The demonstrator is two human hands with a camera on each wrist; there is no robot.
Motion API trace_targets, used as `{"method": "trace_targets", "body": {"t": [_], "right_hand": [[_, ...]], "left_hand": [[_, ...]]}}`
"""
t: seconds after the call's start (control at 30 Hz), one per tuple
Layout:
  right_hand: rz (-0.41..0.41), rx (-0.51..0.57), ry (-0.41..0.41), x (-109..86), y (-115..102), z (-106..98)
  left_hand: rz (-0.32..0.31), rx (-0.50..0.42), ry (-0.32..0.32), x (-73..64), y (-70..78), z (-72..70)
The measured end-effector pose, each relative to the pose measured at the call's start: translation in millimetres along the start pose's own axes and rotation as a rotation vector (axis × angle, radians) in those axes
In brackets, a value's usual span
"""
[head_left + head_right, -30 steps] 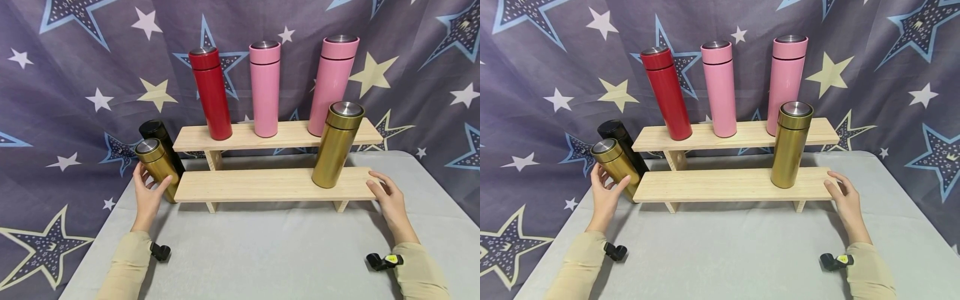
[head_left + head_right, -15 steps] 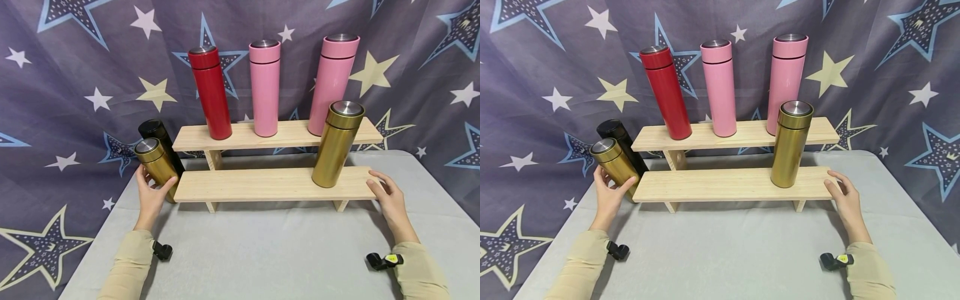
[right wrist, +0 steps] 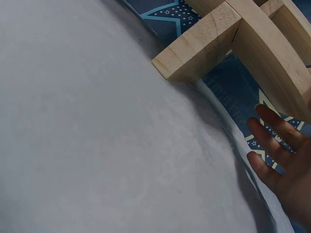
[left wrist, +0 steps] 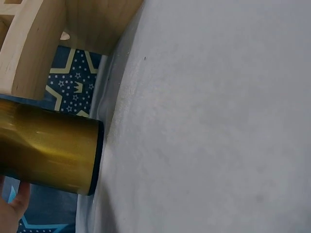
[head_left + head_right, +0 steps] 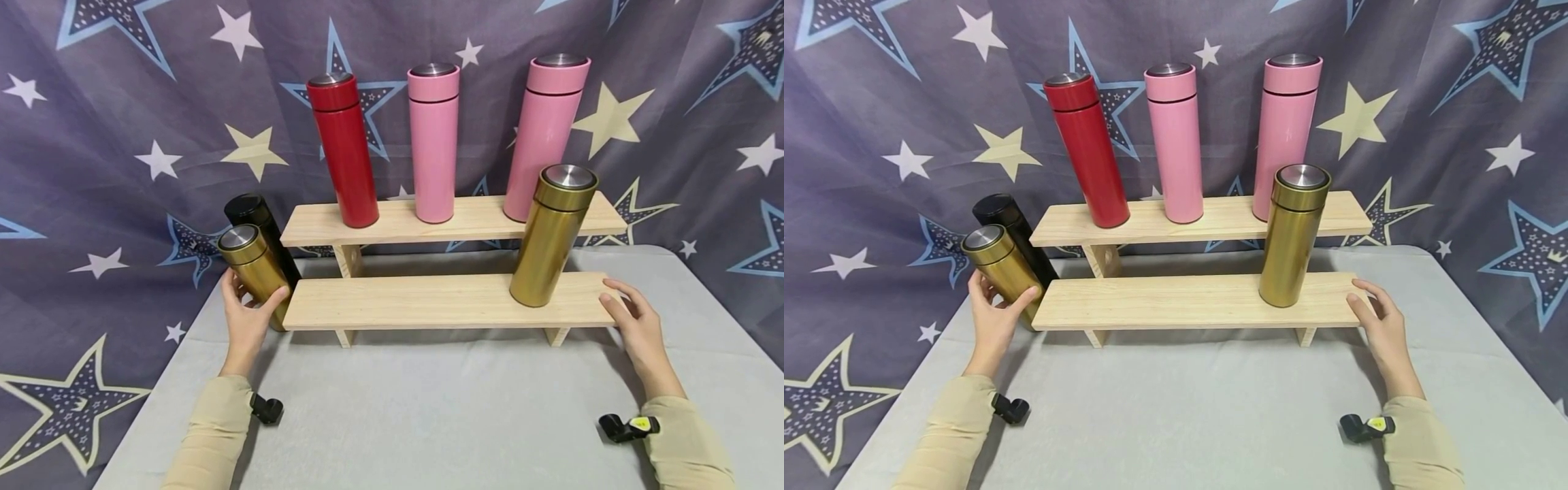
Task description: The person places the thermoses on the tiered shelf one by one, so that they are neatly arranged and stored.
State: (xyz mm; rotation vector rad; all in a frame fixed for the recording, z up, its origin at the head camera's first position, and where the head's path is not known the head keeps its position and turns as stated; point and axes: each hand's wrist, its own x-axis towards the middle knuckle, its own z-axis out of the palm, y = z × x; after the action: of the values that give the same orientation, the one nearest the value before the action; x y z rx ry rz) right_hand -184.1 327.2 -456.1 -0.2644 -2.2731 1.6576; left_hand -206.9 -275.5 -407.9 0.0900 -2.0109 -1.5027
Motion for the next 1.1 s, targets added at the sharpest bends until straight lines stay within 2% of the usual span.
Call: {"method": "trace_targets", "body": {"t": [0.1,0.13,0.33,0.57,0.9,1.1], "right_hand": [[-0.011,0.005,-0.006,0.0,0,0],[-0.013,0.006,-0.008,0.0,1,0],[-0.016,0.013,-0.015,0.3,1,0],[-0.018,0.015,-0.014,-0.7,0,1],[-0.008,0.012,-0.013,-0.4,0,-1],[-0.007,0.011,-0.014,-0.5,0,-1]], "left_hand": [[-0.004,0.007,0.005,-5.4,17.2,0.8],[-0.001,0.0,0.008,-6.0,18.8,0.9],[0.014,-0.026,0.025,-6.2,18.2,0.6],[0.036,0.001,0.052,-7.4,18.2,1.3],[0.026,-0.016,0.095,-9.0,28.1,-1.1],[0.087,-0.052,0.118,-10.7,36.3,-4.0]]}}
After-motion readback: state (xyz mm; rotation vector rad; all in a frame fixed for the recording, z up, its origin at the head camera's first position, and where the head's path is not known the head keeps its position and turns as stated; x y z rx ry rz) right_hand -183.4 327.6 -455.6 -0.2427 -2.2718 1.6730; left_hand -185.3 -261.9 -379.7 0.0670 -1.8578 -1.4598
